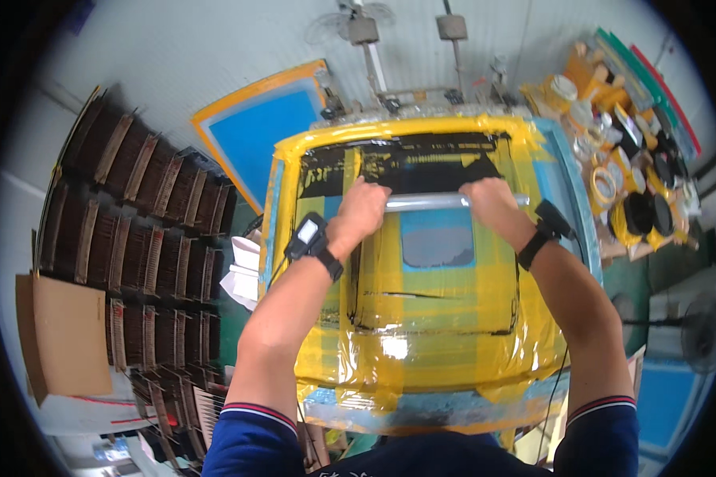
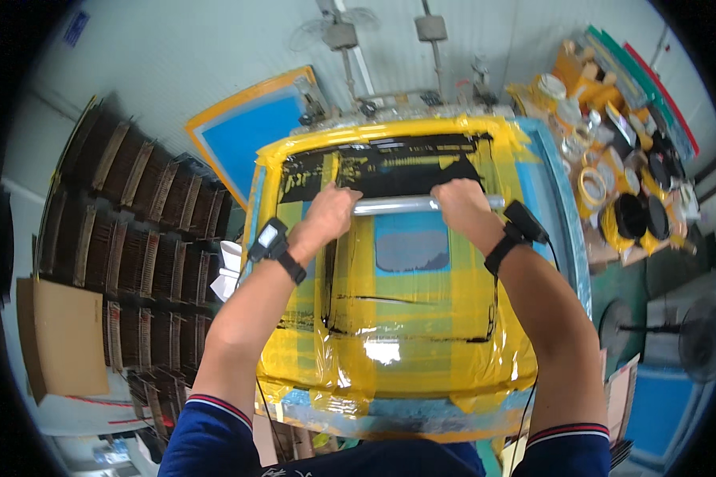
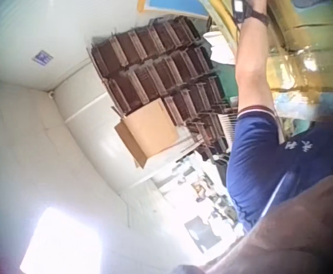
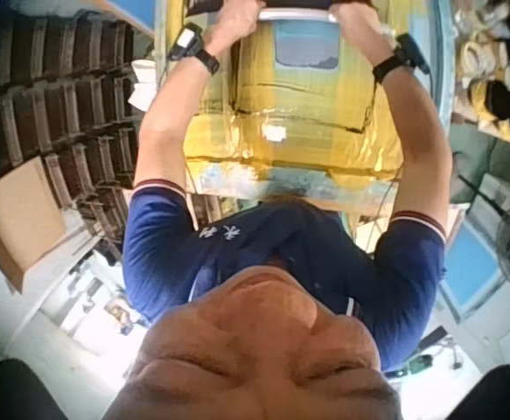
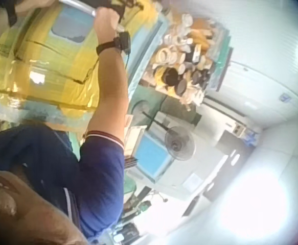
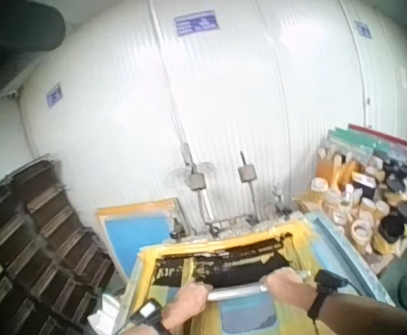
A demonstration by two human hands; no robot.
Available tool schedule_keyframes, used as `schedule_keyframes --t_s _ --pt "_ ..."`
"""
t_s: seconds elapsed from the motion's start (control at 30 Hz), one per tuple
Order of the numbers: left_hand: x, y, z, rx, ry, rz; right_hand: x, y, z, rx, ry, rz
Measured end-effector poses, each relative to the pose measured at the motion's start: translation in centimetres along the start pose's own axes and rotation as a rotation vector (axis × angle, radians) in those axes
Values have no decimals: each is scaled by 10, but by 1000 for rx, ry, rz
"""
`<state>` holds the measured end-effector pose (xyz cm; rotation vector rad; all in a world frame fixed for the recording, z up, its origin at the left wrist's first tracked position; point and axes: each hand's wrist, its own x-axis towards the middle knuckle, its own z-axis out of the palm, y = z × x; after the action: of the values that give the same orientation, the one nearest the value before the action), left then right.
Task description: Manually applying ink through a screen stencil onto black rectangular plates and inspecting the results.
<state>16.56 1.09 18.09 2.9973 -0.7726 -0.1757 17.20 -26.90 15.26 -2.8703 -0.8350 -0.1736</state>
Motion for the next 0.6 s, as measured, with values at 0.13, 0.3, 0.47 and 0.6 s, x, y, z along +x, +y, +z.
schedule_keyframes --t_s 0.13,0.3,0.47,0.6 --pt "-56 11 -18 -277 466 -22 28 23 -8 32 37 8" --pt "-186 21 -19 -451 441 -268 99 78 16 -58 25 18" --pt "-332 59 24 -806 563 -692 154 128 21 155 152 -46" --pt "-425 117 74 -1578 303 -843 154 117 8 247 350 -94"
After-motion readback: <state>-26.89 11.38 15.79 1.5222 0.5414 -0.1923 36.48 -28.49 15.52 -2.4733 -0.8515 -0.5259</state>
